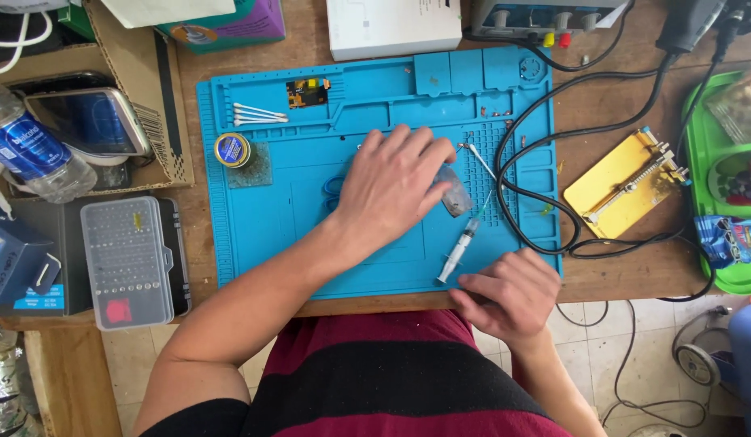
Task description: The person handles a small transparent plastic component and a blister pack containing a tool on a blue work mat. They pick up and examine the packaging, then place it down and continue to manipulate the small plastic piece with their hands.
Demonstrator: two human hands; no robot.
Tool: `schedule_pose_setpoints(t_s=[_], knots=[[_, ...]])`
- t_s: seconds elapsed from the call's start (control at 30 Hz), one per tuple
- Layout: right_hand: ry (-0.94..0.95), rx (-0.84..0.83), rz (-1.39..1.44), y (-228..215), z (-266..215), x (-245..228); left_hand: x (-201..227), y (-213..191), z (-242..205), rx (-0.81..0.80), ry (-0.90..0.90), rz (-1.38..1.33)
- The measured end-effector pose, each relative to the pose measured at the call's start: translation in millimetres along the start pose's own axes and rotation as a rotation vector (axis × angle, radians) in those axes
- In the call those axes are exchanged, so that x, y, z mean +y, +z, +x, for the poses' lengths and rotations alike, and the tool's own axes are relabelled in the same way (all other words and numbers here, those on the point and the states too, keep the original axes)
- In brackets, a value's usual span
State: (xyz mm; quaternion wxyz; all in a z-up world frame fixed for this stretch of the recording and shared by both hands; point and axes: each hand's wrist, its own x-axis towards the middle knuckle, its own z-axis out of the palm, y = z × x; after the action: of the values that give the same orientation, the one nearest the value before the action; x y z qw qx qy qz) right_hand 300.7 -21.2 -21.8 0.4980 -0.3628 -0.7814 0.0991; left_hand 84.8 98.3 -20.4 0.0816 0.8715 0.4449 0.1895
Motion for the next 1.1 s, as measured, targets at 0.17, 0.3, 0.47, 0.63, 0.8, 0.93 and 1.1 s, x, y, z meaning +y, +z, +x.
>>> schedule_pose_setpoints(t_s=[0.17, 0.3, 0.47, 0.63, 0.8, 0.93, 1.1], knots=[[0.026, -0.019, 0.001, -1.7, -4.7, 7.5, -0.7, -6.6, 4.1, 0.035, -0.019, 0.03], [0.073, -0.047, 0.006, -1.1, -1.3, 7.3, -1.4, -2.6, 0.8, 0.038, -0.041, 0.006], [0.106, -0.069, 0.026, -3.4, -4.6, 7.5, -7.4, 7.2, -0.6, 0.104, -0.052, 0.056], [0.121, -0.081, 0.012, -0.8, -18.5, 18.6, -16.4, 25.1, -1.5, 0.178, -0.056, 0.122], [0.127, -0.056, 0.016, -0.8, -18.9, 20.4, -19.8, 27.4, 0.6, 0.284, 0.028, 0.157], [0.129, -0.041, 0.035, -0.7, -18.4, 23.4, -17.4, 14.3, 2.2, 0.259, 0.027, 0.177], [0.129, -0.026, 0.062, -1.3, -16.5, 22.3, 0.0, -5.3, 0.0, 0.244, -0.009, 0.332]])
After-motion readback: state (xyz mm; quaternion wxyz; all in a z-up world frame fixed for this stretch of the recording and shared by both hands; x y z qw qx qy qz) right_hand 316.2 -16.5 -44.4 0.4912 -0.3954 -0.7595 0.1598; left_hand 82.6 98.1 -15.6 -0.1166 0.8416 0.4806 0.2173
